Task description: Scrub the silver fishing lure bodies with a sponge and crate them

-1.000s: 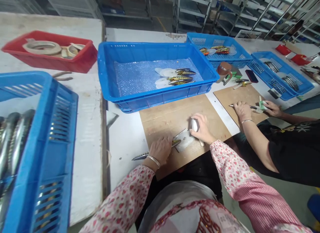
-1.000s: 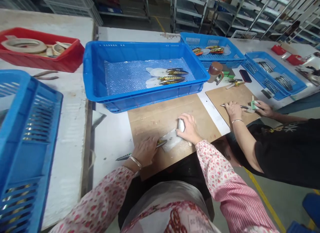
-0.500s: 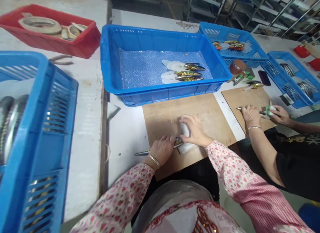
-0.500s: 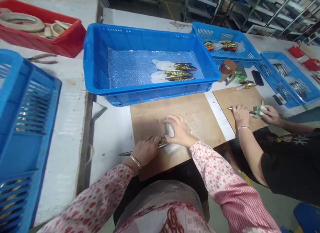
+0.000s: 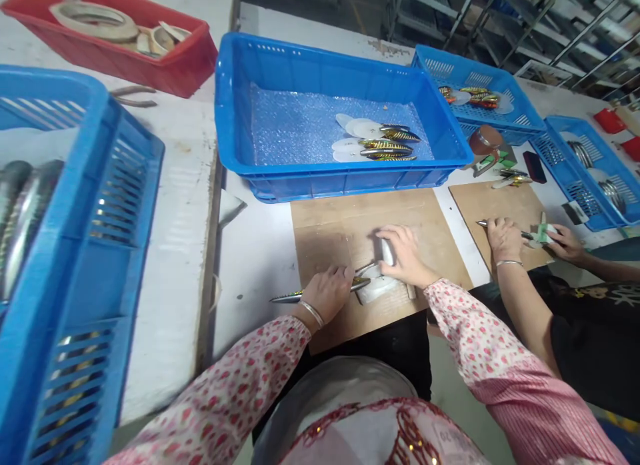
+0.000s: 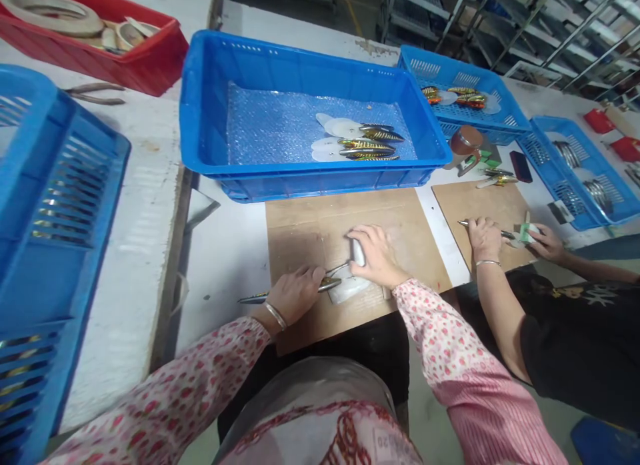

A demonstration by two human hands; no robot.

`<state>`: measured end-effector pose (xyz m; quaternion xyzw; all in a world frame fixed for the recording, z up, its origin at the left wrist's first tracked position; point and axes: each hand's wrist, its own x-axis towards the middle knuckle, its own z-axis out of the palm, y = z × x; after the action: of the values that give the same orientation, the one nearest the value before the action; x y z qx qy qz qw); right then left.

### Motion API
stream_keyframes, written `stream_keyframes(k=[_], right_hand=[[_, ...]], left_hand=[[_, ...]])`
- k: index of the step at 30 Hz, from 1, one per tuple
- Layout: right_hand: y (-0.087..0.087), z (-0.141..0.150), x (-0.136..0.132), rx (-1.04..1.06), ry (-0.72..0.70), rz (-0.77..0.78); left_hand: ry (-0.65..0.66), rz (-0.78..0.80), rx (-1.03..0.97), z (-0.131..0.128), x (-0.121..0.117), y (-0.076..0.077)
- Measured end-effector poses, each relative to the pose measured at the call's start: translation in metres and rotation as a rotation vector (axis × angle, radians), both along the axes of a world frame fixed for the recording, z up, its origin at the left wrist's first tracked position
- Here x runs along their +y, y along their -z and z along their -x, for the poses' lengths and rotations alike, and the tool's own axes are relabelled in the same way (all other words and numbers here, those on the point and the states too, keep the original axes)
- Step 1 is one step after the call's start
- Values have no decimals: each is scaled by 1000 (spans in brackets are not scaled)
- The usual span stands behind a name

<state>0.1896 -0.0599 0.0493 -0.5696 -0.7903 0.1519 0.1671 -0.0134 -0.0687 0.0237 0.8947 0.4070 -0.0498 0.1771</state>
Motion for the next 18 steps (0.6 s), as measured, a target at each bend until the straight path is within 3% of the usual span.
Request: stream_keyframes(k=[4, 8, 14, 18], right_hand=[[0, 14, 2, -5, -5, -26], [1, 1, 0, 20, -11, -26], [0, 17, -4, -46, 75, -61], [-2, 4, -5, -20, 43, -33]], left_hand=[[1, -40, -10, 0, -1, 6], [-6, -94, -33, 0, -1, 10], [10, -121, -39, -1, -1, 8], [11, -122, -32, -1, -1, 7]])
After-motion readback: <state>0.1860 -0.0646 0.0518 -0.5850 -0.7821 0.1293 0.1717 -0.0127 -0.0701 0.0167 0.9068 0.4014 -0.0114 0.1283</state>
